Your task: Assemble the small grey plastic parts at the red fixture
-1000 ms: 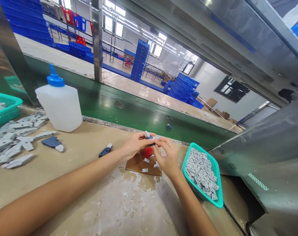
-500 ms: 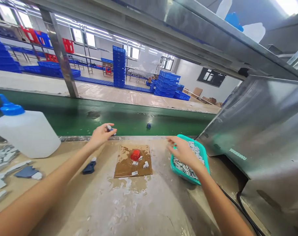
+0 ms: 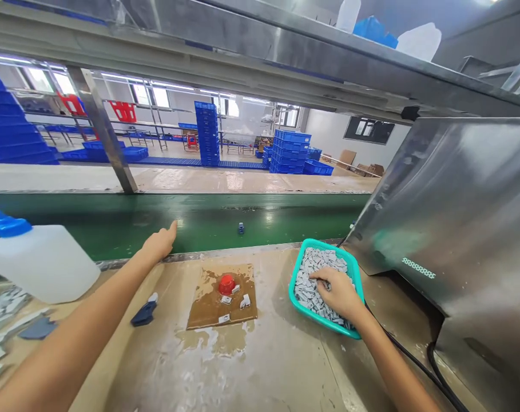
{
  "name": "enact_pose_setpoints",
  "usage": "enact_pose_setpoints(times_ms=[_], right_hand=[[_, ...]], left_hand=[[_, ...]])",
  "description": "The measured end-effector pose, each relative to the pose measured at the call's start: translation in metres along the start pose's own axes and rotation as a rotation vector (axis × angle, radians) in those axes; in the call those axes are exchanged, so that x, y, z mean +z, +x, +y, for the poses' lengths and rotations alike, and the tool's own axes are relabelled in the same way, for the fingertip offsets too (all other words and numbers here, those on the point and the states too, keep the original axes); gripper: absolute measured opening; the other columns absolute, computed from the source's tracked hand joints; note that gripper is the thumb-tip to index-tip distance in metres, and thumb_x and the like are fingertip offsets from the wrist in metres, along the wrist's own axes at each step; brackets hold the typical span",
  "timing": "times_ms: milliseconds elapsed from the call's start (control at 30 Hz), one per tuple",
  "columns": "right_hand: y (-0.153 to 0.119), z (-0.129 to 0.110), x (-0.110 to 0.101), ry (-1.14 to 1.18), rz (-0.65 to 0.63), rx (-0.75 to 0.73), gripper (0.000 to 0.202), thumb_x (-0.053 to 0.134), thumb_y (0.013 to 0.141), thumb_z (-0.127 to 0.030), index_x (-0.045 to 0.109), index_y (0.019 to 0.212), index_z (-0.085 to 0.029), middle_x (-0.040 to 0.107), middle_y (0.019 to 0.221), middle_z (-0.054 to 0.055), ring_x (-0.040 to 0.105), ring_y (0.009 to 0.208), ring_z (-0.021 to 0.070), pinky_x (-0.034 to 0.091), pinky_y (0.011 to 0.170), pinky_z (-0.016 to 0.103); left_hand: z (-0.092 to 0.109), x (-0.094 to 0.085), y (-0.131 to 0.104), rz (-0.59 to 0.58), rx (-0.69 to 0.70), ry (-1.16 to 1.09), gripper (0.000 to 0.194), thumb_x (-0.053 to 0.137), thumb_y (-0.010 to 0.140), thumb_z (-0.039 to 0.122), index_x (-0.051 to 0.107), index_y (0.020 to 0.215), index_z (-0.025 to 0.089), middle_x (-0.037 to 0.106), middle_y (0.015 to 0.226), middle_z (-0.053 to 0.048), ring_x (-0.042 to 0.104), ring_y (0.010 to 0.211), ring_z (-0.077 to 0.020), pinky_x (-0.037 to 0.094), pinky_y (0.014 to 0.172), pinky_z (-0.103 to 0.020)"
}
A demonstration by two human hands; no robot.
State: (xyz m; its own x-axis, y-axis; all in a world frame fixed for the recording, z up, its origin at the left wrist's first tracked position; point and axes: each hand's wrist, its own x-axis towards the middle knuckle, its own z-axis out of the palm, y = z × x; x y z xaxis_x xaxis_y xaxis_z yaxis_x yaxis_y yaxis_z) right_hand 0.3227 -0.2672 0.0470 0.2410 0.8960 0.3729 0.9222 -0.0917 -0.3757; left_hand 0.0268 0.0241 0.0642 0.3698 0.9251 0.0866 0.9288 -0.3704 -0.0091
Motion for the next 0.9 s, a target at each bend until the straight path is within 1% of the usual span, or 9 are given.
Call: enact_pose_setpoints(times_ms=[100,167,300,400,500,633,733,833,900], right_hand=[[-0.001,-0.002,-0.003,0.037,0.011,0.033,0.028,0.044,0.064,-0.009,0.067,0.077,-0.018,0.067,0.078,0.005,0.060,0.076,0.0195,0.047,0.070,0.032],[-0.001,-0.002,-0.004,0.064,0.007,0.054,0.027,0.044,0.065,-0.010,0.067,0.075,-0.019,0.066,0.077,0.005,0.060,0.074,0.0193,0.047,0.069,0.032],[0.000,0.000,-0.005,0.123,-0.001,0.075,0.022,0.046,0.068,-0.012,0.067,0.071,-0.018,0.066,0.074,0.005,0.060,0.071,0.0187,0.047,0.067,0.032],[-0.002,0.001,-0.008,0.123,0.002,0.082,0.024,0.044,0.068,-0.011,0.067,0.072,-0.018,0.066,0.075,0.005,0.060,0.072,0.0186,0.047,0.068,0.033],[-0.004,-0.002,-0.012,0.114,-0.053,0.065,0.028,0.046,0.063,-0.008,0.067,0.080,-0.018,0.066,0.082,0.005,0.060,0.079,0.0193,0.046,0.074,0.034],[-0.005,-0.005,-0.011,0.102,-0.051,0.136,0.023,0.051,0.063,-0.012,0.066,0.080,-0.018,0.065,0.081,0.005,0.060,0.077,0.0198,0.047,0.073,0.035],[-0.004,-0.003,-0.006,0.093,0.010,0.176,0.018,0.052,0.066,-0.019,0.066,0.077,-0.017,0.066,0.074,0.005,0.060,0.071,0.0197,0.048,0.070,0.035],[-0.003,0.002,-0.001,0.092,0.080,0.200,0.021,0.053,0.065,-0.025,0.066,0.080,-0.016,0.066,0.072,0.006,0.061,0.071,0.0210,0.048,0.069,0.036],[-0.003,0.006,0.000,0.095,0.132,0.207,0.024,0.053,0.066,-0.029,0.066,0.081,-0.016,0.066,0.072,0.006,0.060,0.067,0.0205,0.049,0.068,0.036]], left_hand=[[0.024,0.003,0.012,0.118,-0.036,0.028,0.060,0.036,0.073,0.010,0.025,0.132,0.009,0.022,0.133,-0.030,0.028,0.117,-0.0446,0.027,0.085,-0.054],[0.050,0.006,0.021,0.162,0.080,-0.032,0.056,0.039,0.074,0.015,0.031,0.130,0.017,0.018,0.138,-0.023,0.021,0.122,-0.0404,0.024,0.089,-0.052],[0.106,0.012,0.033,0.008,0.340,-0.258,0.037,0.047,0.073,0.034,0.055,0.107,0.021,0.053,0.113,-0.015,0.046,0.106,-0.0279,0.034,0.084,-0.035],[0.126,0.014,0.036,-0.002,0.364,-0.302,0.020,0.053,0.069,0.033,0.062,0.080,0.019,0.063,0.084,-0.012,0.055,0.087,-0.0238,0.037,0.075,-0.028],[0.120,0.012,0.035,0.055,0.319,-0.322,0.007,0.052,0.069,0.022,0.057,0.068,0.017,0.060,0.074,-0.012,0.055,0.082,-0.0240,0.037,0.070,-0.028],[0.095,0.002,0.024,0.154,0.231,-0.426,0.004,0.046,0.072,0.019,0.050,0.072,0.017,0.056,0.072,-0.008,0.055,0.081,-0.0229,0.038,0.070,-0.032],[0.078,-0.009,0.000,0.121,0.068,-0.974,0.017,0.055,0.069,0.021,0.047,0.083,0.019,0.055,0.066,0.000,0.057,0.074,-0.0177,0.043,0.071,-0.031],[0.064,-0.018,-0.033,-0.099,-0.116,-1.688,0.033,0.055,0.069,0.011,0.044,0.099,0.019,0.059,0.070,0.000,0.059,0.068,-0.0113,0.047,0.070,-0.025],[0.055,-0.021,-0.053,-0.222,-0.230,-1.986,0.026,0.049,0.072,0.006,0.049,0.097,0.014,0.061,0.072,-0.004,0.060,0.068,-0.0098,0.049,0.069,-0.021]])
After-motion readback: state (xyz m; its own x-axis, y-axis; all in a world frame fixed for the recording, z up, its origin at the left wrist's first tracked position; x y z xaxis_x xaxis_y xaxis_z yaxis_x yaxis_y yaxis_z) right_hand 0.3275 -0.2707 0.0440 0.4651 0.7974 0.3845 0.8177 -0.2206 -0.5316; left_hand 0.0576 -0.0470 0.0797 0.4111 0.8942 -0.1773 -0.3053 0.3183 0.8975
